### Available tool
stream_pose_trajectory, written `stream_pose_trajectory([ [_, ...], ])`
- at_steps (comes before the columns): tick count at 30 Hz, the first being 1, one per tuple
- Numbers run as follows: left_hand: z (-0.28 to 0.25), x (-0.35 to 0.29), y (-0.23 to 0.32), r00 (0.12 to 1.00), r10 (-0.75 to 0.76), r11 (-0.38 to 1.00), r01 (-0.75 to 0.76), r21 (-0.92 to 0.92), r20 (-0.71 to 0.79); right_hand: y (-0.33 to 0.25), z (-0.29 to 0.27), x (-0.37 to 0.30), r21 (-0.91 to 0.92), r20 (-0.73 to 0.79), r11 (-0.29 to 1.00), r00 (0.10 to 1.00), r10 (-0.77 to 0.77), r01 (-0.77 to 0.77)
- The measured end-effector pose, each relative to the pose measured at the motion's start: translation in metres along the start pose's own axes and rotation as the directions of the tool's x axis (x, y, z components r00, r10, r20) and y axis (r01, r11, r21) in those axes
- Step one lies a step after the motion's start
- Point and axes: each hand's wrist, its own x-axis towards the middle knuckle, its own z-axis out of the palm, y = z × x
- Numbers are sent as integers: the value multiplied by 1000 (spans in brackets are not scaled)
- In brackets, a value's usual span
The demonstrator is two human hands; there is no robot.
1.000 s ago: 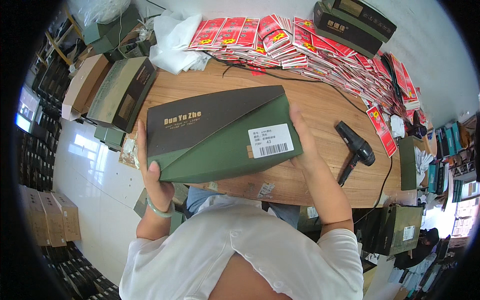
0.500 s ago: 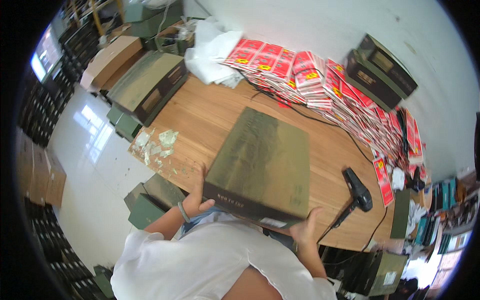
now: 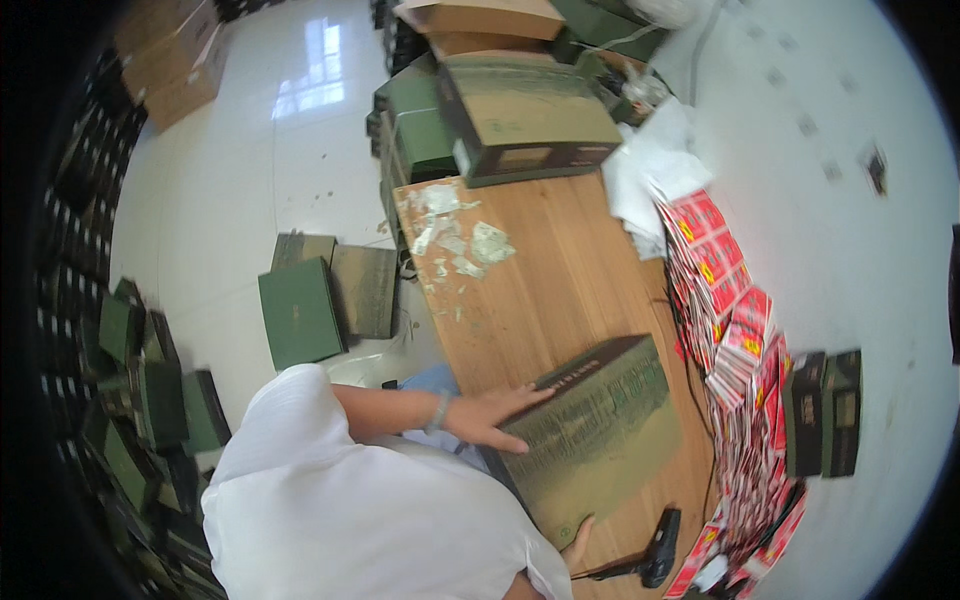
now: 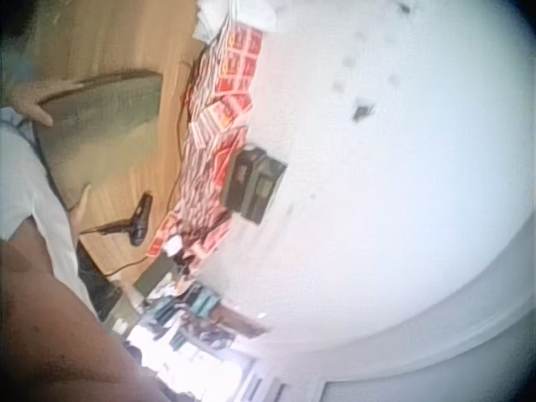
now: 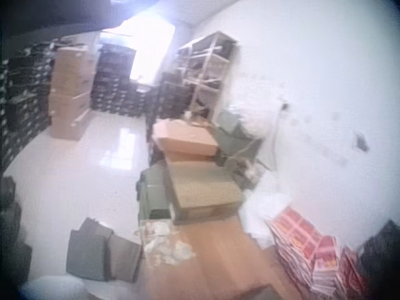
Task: The person places a pair of black shoes into a green shoebox, covers them with tissue paper, closes the box, and uses a handheld barcode scanner to scan the label. The person then places the box aside and repeats the process with another pair of shoes.
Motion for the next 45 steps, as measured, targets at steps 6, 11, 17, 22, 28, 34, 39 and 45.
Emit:
stream_pose_trajectory([
  [6,25,9,-23,996,-85,984,86,-158,13,-7,26,-3,-163,-207,986,977,-55,21],
  [11,11,6,-21,994,-104,981,102,-166,-9,-10,46,4,-258,-212,966,973,-91,34],
  [17,-29,-5,-25,991,-94,953,62,-297,-95,-22,65,6,-349,-205,936,971,-125,47],
  [22,-54,-11,-33,986,-48,869,-37,-493,-159,-47,78,13,-414,-168,907,973,-157,75],
  [28,-66,-15,-34,984,-16,856,-79,-510,-179,-58,84,13,-430,-138,899,978,-158,84],
  [34,-65,-12,-32,979,-48,896,-45,-441,-197,-44,129,8,-357,-145,916,958,-247,182],
  [39,-69,-2,-17,979,-83,812,-41,-582,-185,-31,65,32,-144,-134,978,976,-170,151],
  [45,-86,60,6,996,29,954,-53,-295,-87,-41,68,56,96,-103,982,983,-150,160],
])
